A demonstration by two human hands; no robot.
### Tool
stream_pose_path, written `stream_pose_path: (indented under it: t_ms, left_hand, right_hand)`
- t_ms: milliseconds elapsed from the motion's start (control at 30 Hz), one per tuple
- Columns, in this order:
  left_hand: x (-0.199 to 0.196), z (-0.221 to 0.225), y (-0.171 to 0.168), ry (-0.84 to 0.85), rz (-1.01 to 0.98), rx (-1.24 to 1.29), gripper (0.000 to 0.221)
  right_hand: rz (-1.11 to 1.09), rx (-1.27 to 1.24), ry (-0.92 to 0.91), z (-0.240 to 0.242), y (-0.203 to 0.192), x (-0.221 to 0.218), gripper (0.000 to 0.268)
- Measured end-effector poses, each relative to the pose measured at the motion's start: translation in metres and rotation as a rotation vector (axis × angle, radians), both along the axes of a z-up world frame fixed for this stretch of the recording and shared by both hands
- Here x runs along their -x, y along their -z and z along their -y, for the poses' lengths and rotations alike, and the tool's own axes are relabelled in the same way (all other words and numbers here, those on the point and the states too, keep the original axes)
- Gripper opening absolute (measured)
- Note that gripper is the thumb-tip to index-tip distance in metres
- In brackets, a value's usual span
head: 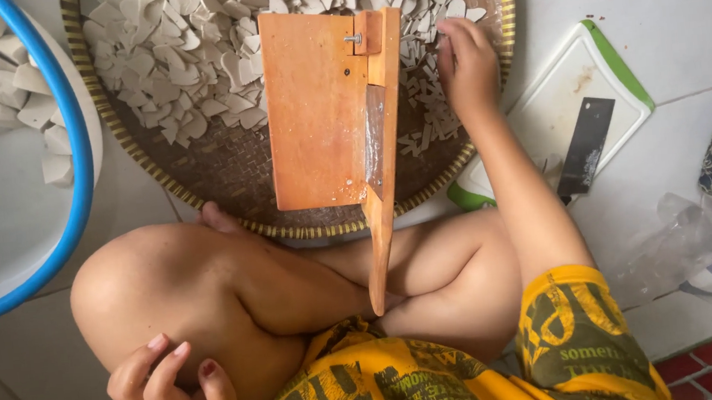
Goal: Slicing small food blocks into thin pieces using a manual wooden slicer and a kitchen knife on a tiled floor.
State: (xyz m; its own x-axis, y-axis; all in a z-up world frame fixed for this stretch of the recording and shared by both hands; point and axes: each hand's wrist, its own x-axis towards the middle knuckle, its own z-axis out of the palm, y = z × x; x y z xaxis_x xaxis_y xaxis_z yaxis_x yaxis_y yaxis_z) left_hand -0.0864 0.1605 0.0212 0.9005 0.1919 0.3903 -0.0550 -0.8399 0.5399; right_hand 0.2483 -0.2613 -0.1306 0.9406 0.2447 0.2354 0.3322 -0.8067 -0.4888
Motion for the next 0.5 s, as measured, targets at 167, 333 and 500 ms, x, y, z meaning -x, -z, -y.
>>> stream_pose_path:
  t_ms: [167,333,500]
  left_hand:
    - [0.006,-0.001,0.001,-0.03,-0.004,-0.018,0.021]
    - [0.003,0.003,0.0,-0.05,0.036,-0.017,0.019]
    - [0.004,-0.002,0.0,-0.001,-0.011,0.007,0.017]
  right_hand:
    - [-0.224,-0.056,0.169,-0.036,0.024,-0.049,0.055]
    - [-0.3,0.004,0.281,-0.053,0.009,-0.027,0.05]
    - [-0.04,0.188,-0.075,-0.007,0.002,0.029,0.015]
